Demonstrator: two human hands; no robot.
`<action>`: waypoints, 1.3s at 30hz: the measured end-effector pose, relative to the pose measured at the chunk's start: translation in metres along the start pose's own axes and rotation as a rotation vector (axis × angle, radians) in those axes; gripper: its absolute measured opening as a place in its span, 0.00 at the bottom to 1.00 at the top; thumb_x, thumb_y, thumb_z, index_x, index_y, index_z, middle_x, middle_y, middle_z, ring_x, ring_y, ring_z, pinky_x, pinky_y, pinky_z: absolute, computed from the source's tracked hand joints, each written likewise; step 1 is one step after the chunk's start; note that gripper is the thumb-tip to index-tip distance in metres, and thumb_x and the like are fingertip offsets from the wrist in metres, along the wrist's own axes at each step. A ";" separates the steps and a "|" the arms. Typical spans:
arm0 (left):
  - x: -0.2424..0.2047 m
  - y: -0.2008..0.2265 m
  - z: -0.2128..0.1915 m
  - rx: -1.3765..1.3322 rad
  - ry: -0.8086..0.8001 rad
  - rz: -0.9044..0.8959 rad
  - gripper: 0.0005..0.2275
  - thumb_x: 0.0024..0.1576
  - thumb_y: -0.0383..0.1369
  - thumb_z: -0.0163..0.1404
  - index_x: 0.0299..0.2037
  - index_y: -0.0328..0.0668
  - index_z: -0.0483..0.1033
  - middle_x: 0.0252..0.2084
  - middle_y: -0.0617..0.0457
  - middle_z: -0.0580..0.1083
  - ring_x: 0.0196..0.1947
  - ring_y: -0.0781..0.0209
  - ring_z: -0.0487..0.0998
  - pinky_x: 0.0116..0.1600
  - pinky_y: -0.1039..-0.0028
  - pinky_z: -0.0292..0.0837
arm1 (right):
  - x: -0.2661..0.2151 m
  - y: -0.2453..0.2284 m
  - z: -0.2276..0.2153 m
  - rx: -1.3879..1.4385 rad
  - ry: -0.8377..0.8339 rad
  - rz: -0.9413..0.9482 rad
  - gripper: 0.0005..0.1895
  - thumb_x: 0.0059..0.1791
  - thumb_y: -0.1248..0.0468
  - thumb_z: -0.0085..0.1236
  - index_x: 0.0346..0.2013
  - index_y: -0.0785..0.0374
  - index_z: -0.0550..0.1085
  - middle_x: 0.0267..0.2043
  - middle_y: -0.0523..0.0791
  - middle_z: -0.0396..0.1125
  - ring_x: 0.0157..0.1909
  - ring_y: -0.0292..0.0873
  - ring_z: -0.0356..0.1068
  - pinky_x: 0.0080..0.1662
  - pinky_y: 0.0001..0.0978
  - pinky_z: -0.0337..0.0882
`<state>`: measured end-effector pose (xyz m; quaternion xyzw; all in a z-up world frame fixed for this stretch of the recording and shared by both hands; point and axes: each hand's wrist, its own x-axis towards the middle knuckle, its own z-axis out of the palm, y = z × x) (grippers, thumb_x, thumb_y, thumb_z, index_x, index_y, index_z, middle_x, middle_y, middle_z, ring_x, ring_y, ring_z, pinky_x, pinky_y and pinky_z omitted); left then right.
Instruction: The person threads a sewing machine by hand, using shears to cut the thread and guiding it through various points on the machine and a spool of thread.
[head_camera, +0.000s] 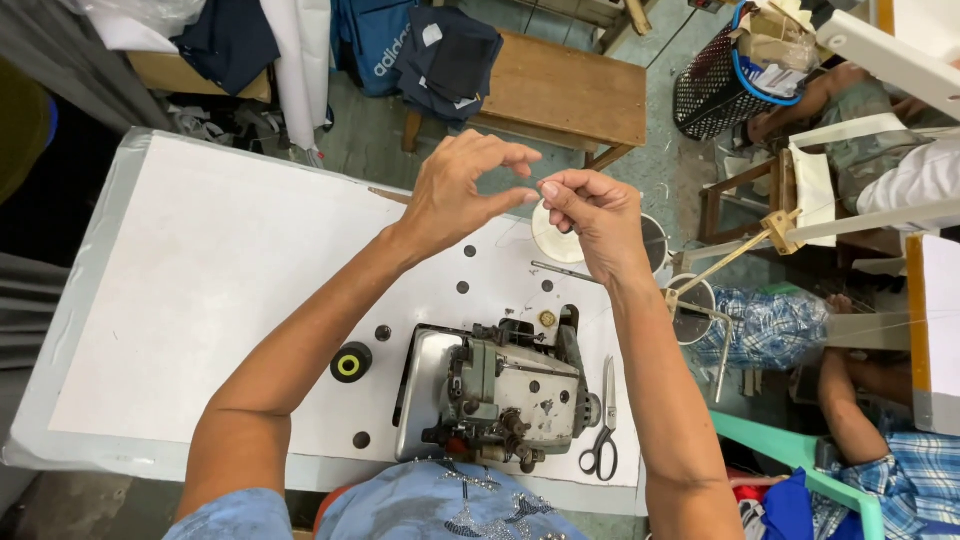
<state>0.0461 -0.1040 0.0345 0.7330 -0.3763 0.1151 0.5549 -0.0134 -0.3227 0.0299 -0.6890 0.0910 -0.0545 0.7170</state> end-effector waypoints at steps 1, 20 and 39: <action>0.000 0.000 0.000 0.018 0.015 0.002 0.13 0.58 0.33 0.68 0.51 0.52 0.83 0.42 0.63 0.82 0.48 0.59 0.80 0.57 0.68 0.68 | -0.001 -0.002 0.001 0.001 0.001 -0.007 0.07 0.51 0.70 0.72 0.43 0.69 0.83 0.29 0.51 0.76 0.26 0.34 0.75 0.28 0.15 0.73; -0.003 -0.005 0.008 0.255 0.179 0.144 0.06 0.58 0.27 0.67 0.36 0.52 0.83 0.34 0.64 0.77 0.40 0.63 0.78 0.52 0.71 0.69 | -0.004 0.005 -0.003 -0.045 0.049 -0.142 0.06 0.52 0.70 0.72 0.43 0.68 0.84 0.35 0.46 0.75 0.29 0.32 0.75 0.30 0.18 0.75; 0.000 0.025 0.002 -0.771 -0.038 -0.811 0.14 0.64 0.44 0.55 0.47 0.44 0.87 0.40 0.54 0.86 0.42 0.70 0.85 0.49 0.80 0.77 | -0.007 0.003 0.005 -0.235 0.031 -0.510 0.02 0.54 0.73 0.69 0.42 0.68 0.85 0.36 0.49 0.74 0.30 0.35 0.72 0.32 0.23 0.72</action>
